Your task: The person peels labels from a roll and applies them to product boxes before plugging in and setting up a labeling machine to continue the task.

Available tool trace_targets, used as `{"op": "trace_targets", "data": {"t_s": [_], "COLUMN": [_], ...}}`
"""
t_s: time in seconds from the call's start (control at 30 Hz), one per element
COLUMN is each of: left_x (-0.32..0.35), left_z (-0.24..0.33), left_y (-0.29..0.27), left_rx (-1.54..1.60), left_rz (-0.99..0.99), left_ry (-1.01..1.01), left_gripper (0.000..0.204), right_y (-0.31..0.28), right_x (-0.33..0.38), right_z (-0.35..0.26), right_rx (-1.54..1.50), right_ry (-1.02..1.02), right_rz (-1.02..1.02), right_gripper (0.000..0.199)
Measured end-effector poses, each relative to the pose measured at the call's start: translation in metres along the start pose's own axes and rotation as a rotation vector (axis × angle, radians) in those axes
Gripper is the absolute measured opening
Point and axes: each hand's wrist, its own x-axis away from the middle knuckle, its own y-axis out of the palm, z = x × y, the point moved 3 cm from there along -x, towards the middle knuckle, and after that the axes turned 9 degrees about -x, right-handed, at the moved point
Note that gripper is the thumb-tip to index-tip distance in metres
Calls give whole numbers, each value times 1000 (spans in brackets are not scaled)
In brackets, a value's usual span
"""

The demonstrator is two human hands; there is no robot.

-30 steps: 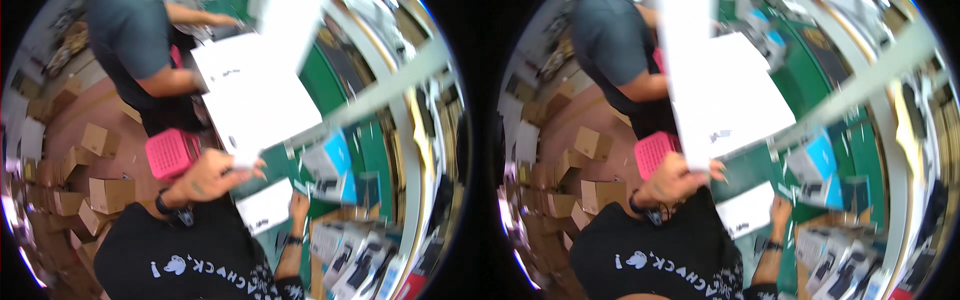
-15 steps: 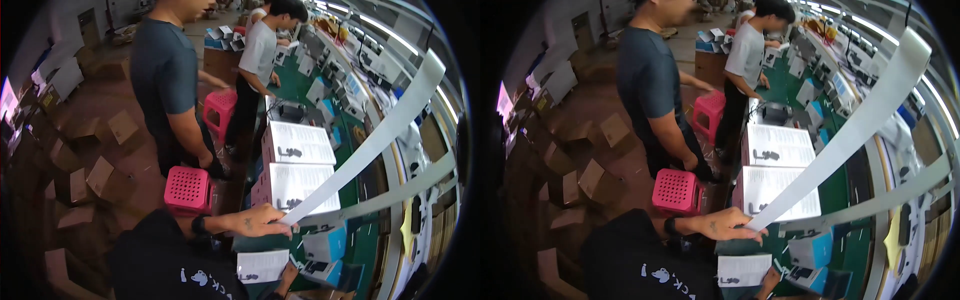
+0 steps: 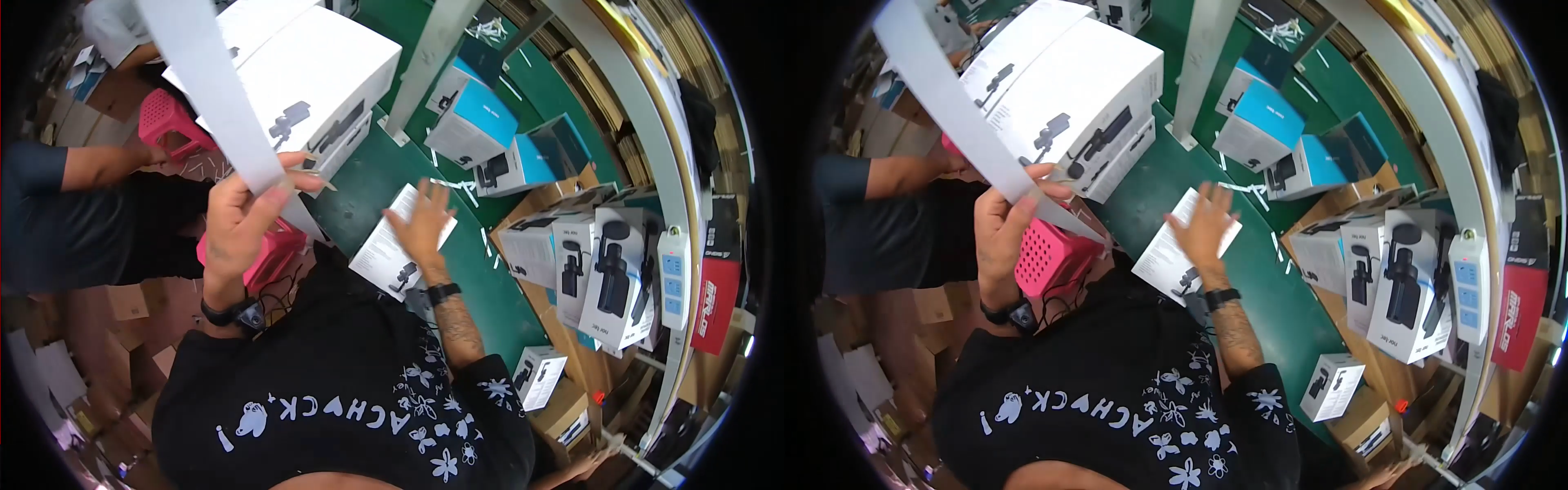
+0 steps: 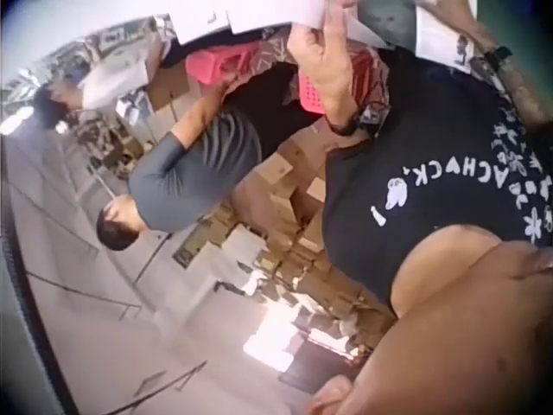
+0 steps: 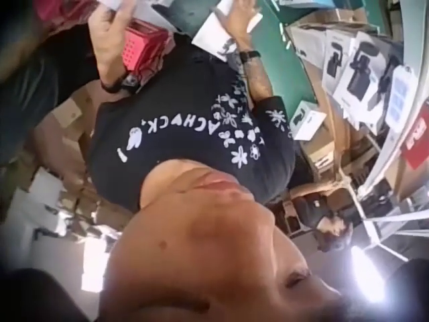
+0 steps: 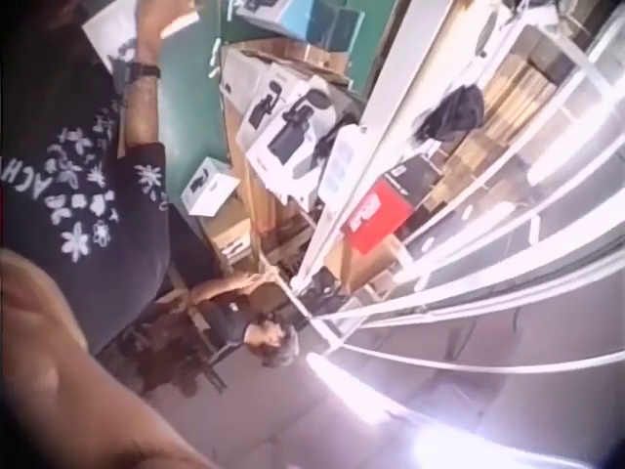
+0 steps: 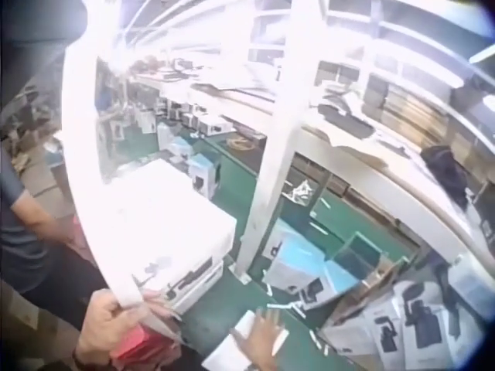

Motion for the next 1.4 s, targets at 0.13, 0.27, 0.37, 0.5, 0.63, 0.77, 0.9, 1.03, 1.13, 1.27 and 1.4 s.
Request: {"op": "trace_targets", "data": {"t_s": [0.13,0.27,0.37,0.5,0.63,0.77,0.9,1.03,1.13,1.27,1.4], "left_x": [3,0,-4,9,11,18,17,-1,-5,0,9], "left_z": [2,4,6,8,16,4,11,12,13,4,9], "left_y": [1,-5,-5,-20,-13,-15,-18,-14,-12,-5,-8], "left_rx": [-6,-64,-8,-20,-24,115,249,359,436,487,399], "left_rz": [38,19,10,11,-119,-65,-27,-89,-123,-136,-63], "left_ry": [-44,-69,-65,-124,-200,-26,-52,-13,-64,-82,-72], "left_gripper": [33,33,33,34,33,34,33,31,31,28,30], "right_y": [25,-7,-33,-115,-148,-134,-144,-153,-93,-49,-71], "right_x": [27,68,96,-62,-203,-188,-113,-90,-77,-58,-65], "right_z": [-14,49,140,41,55,39,-4,-2,67,132,89], "right_rx": [103,26,494,58,50,362,502,-115,-444,-717,-688], "right_ry": [-202,184,696,-305,-197,-206,-391,-271,41,237,235], "right_rz": [-67,-174,-363,64,-258,-145,-44,-562,-784,-740,-727], "right_gripper": [84,85,103,107,133,127,128,117,106,91,96]}}
